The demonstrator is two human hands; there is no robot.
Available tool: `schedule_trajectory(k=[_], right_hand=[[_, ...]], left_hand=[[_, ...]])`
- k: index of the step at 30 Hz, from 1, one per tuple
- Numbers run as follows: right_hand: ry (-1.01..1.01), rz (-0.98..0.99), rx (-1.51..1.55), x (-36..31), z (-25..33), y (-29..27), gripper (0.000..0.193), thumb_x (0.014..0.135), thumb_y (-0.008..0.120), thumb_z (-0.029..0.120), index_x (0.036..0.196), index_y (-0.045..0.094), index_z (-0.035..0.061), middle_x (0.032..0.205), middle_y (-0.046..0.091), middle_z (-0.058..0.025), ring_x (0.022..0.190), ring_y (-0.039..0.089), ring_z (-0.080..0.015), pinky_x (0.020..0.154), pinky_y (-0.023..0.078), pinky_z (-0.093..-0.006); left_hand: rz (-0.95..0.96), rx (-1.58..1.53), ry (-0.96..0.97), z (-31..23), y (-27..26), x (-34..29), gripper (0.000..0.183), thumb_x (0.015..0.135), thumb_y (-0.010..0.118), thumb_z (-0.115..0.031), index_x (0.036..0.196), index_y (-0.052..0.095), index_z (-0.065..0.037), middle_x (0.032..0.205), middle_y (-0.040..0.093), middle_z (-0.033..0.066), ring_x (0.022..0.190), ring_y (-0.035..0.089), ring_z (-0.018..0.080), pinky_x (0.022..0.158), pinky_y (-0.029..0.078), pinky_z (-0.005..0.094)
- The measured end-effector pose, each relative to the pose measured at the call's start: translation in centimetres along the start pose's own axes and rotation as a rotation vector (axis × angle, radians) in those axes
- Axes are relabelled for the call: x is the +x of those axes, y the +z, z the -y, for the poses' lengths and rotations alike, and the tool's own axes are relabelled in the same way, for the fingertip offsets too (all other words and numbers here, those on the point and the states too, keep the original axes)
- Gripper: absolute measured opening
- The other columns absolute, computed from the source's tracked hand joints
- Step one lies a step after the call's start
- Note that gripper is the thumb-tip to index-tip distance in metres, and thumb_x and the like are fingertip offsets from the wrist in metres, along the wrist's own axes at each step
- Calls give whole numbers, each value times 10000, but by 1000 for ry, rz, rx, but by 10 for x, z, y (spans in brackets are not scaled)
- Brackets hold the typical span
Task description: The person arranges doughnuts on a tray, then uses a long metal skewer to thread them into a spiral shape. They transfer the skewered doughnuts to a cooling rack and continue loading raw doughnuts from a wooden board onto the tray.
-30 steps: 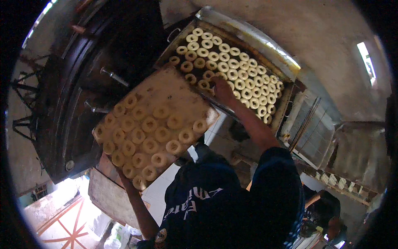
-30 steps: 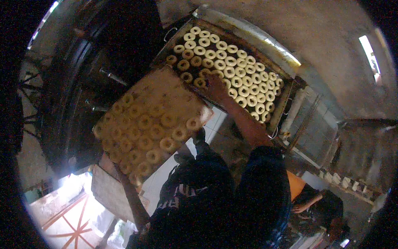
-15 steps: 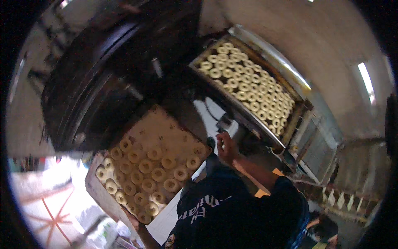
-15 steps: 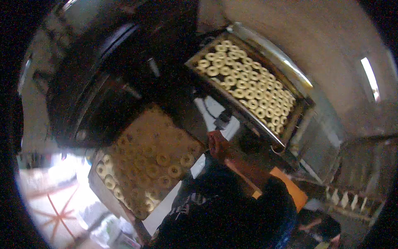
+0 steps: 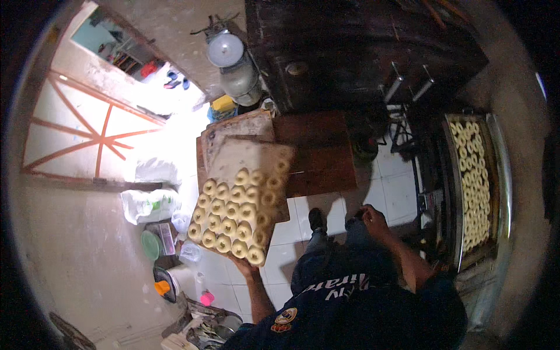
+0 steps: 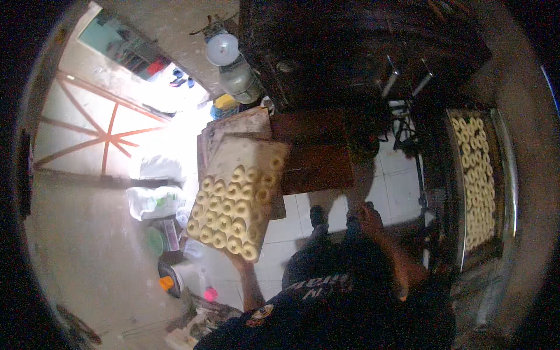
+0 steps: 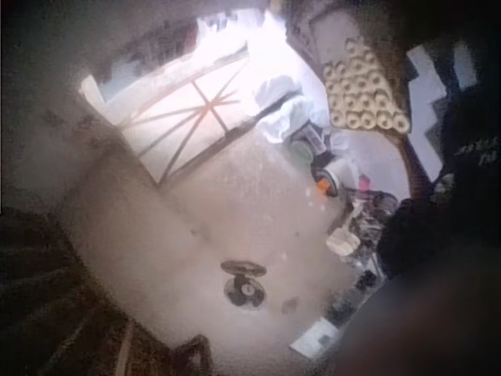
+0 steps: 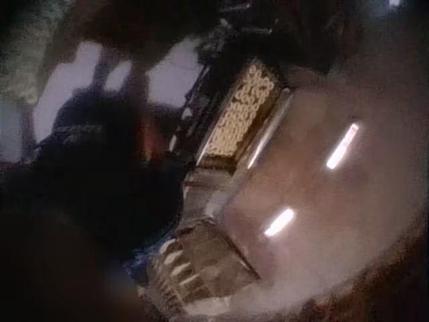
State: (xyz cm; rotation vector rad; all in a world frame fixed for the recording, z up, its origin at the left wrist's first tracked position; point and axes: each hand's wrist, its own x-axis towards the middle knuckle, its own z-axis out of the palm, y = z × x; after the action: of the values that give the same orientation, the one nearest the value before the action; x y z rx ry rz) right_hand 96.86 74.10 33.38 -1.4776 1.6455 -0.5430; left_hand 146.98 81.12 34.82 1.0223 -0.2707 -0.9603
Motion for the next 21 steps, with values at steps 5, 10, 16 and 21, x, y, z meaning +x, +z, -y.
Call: schedule_trajectory(k=[5,10,16,21], right_hand=[[-64,33,-328,44,-114,68,335,995,608,200,1307,607,81,1042,702,-192,968,709,-342,851,546,-475],[228,-48,-168,142,-51,113,339,985,597,276,1217,670,41,1296,660,-188,1143,651,-310,966,519,-484],[362,-206,63,206,25,157,343,972,621,289,1193,685,35,1239,677,-184,1093,667,-299,936,530,-470],[416,-273,103,200,29,166,347,961,641,300,1172,697,31,1191,691,-181,1051,680,-290,910,539,-458]], left_hand=[[30,-229,-155,57,10,35,893,983,521,-699,1620,249,-135,1636,325,123,1483,367,351,1228,349,546],[79,114,-68,89,0,44,902,963,566,-678,1608,263,-125,1599,392,127,1448,428,355,1222,373,535],[-36,-318,-548,126,-60,71,659,986,607,-509,1469,453,-88,1426,558,119,1289,562,305,1078,496,454],[-38,-195,-752,131,-77,78,473,965,643,-459,1270,654,-96,1273,694,89,1119,657,246,962,553,391]])
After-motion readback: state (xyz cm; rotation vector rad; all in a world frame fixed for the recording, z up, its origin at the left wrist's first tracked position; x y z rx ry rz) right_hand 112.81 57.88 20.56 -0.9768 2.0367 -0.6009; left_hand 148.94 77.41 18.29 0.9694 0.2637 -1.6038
